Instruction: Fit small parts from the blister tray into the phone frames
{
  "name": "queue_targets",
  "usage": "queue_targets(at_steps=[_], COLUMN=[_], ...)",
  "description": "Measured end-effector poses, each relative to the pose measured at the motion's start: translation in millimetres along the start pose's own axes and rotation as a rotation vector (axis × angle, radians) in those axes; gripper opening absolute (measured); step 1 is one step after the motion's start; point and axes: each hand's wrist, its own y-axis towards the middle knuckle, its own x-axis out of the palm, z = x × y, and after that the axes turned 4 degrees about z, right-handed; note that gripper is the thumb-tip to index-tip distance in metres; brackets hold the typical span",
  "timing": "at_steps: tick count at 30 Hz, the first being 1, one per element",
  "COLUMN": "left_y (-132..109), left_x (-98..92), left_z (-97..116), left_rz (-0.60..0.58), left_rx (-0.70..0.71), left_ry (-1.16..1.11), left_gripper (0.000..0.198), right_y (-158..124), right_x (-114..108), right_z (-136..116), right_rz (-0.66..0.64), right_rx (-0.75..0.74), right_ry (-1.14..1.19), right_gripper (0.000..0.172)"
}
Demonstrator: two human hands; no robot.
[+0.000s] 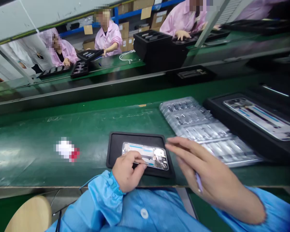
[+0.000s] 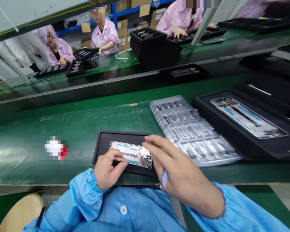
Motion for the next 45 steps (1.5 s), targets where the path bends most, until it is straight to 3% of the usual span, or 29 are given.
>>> queue_targets(at_steps=[3, 5, 9, 13, 21, 26, 30, 41, 45], left_y=[-0.1, -1.0, -4.3, -5.8, 2.3, 24.1, 32.6, 29.9, 31.5], left_x=[1.4, 3.8, 6.1, 6.1, 15.2, -2.1, -10.9, -6.4, -6.5], left_z=[3.1, 3.5, 4.9, 7.7, 5.6, -14.7, -32.5, -39.0, -38.9], left_rz=[-0.008, -0.014, 0.004, 0.000, 0.016, 0.030, -0.112, -0.172, -0.184], left_rx=[0.128, 0.181, 0.257, 0.265, 0.212, 0.255, 0.124, 0.032, 0.025], left_ry=[0.128, 0.184, 0.250, 0.257, 0.199, 0.426, 0.646, 0.594, 0.578], left_gripper=[0.020, 0.017, 0.016, 0.015, 0.024, 0.044, 0.054, 0.056, 0.056], right_y=[5.2, 5.8, 3.1, 0.9, -5.5, -3.2, 5.1, 11.3, 8.6], right_x=[0.9, 6.7, 20.5, 26.0, 31.5, 48.0, 65.8, 82.1, 84.7], right_z=[-14.5, -20.5, -21.9, -18.1, -9.7, 15.6, 35.4, 41.5, 39.8], right_rz=[-0.237, -0.324, -0.307, -0.289, -0.179, -0.276, -0.382, -0.506, -0.479], right_rx=[-0.098, -0.146, -0.225, -0.242, -0.147, -0.147, -0.145, -0.056, -0.045], right_ry=[-0.014, -0.049, -0.039, 0.026, -0.018, -0.161, -0.255, -0.269, -0.277], right_gripper=[0.042, 0.037, 0.023, 0.024, 0.021, 0.017, 0.017, 0.017, 0.018])
